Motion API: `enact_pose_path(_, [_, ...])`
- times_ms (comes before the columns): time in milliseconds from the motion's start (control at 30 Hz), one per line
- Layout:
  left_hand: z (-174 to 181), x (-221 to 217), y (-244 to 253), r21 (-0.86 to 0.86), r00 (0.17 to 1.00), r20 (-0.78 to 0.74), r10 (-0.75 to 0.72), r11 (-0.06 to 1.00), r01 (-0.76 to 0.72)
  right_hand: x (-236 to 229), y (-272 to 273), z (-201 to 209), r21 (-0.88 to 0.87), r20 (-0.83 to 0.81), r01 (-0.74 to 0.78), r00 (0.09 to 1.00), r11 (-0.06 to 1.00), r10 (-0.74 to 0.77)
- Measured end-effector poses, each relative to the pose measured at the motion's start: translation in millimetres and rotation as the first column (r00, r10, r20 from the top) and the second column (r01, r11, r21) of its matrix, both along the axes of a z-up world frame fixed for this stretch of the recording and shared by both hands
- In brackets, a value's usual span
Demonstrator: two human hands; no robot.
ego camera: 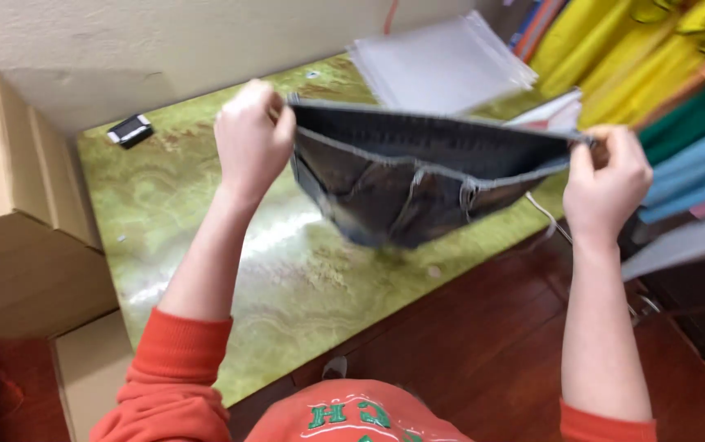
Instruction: Closing a cardboard box, selecting denim shorts from a rack, and ironing them on a table
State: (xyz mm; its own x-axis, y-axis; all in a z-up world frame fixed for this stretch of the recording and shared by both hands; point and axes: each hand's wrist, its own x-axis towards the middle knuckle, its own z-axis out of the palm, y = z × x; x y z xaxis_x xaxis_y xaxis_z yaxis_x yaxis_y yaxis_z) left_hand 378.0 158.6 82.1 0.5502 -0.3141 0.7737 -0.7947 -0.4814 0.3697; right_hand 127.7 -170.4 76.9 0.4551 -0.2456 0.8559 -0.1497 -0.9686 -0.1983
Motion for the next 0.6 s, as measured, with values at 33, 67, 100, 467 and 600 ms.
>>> enact_pose_path(33, [6.5, 5.6, 7.0, 0.004, 1.000, -0.005, 0.025, 1.000, -0.025, 21.2, 6.3, 4.8, 0.004, -0.005, -0.025, 1.000, 1.000, 0.025])
enact_pose_path(67, [13.6, 10.8, 11.2, -0.054, 0.999, 0.053, 0.013, 0.999, -0.011, 41.7, 10.4, 10.4, 0.002, 0.081, -0.069, 0.994, 0.998, 0.069])
enact_pose_path(100, [20.6, 15.4, 14.4, -0.108, 0.994, 0.112, 0.005, 0.994, 0.007, 61.4, 14.0, 15.8, -0.002, 0.166, -0.113, 0.980, 0.994, 0.111])
enact_pose_path(467, [-221.6, -46.2, 48.4, 0.502, 0.790, -0.366, 0.492, 0.819, -0.278, 138.7, -14.6, -200.8, 0.434, -0.429, -0.225, 0.800, 0.873, 0.419])
enact_pose_path(600, [-218.7, -71.9, 43.7, 0.625, 0.535, -0.609, 0.585, 0.770, -0.130, 127.8, -26.0, -216.4, 0.603, -0.599, -0.104, 0.596, 0.791, 0.534])
